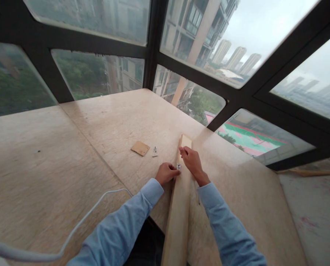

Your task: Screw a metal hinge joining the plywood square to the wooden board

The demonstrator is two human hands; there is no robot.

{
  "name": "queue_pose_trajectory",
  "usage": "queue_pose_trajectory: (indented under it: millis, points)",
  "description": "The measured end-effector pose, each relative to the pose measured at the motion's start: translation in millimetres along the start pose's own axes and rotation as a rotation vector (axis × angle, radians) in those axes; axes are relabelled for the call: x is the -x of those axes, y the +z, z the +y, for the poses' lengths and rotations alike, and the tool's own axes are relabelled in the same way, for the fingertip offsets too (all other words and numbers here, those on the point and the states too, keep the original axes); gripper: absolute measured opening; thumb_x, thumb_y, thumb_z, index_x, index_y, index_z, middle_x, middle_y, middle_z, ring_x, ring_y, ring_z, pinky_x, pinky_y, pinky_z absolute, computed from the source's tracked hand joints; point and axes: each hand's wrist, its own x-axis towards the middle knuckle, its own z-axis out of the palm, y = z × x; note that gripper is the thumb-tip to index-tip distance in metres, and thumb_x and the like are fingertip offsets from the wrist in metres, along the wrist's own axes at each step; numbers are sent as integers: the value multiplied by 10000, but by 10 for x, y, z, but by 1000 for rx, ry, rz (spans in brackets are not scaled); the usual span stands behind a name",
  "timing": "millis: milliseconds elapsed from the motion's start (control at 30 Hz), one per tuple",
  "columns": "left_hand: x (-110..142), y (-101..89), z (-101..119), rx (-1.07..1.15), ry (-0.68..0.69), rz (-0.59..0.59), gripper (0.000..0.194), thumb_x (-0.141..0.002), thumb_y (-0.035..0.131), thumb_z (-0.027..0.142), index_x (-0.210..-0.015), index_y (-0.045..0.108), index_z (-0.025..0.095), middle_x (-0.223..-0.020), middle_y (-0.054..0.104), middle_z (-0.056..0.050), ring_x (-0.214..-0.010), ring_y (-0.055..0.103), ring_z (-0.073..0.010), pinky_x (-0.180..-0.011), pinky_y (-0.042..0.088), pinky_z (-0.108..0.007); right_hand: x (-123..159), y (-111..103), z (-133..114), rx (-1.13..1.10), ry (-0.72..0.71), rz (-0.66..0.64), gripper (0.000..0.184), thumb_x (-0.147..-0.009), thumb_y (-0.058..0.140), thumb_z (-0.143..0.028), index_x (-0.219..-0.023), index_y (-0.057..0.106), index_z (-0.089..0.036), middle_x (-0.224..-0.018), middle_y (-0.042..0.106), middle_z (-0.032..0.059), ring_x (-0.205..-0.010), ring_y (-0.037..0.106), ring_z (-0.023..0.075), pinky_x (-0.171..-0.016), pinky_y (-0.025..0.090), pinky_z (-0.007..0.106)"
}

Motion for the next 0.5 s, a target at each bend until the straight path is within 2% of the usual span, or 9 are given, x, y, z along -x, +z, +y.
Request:
queue_pose_trajectory:
  millis: [100,233,500]
  points:
    - [4,17,15,-38,14,29,188,-611,697,311,-625,642,132,-564,590,6,-547,517,-126,-513,330,-234,160,-72,103,77,28,-63,420,-969,421,-439,-691,621,-195,-681,677,44,-621,586,153,-567,324,251]
    - [29,35,46,-90,38,68,166,-628,672,289,-600,589,148,-556,566,18,-560,514,-124,-523,332,-232,319,-37,126,157,49,-205,326,-921,524,-406,-688,621,-200,-696,690,45,-643,596,163,-565,296,259]
    - [61,51,74,-137,55,109,194,-631,666,317,-596,553,163,-576,565,18,-583,511,-130,-555,346,-239,367,60,103,222,25,-217,232,-956,466,-279,-817,624,-181,-894,722,99,-824,654,190,-648,352,269]
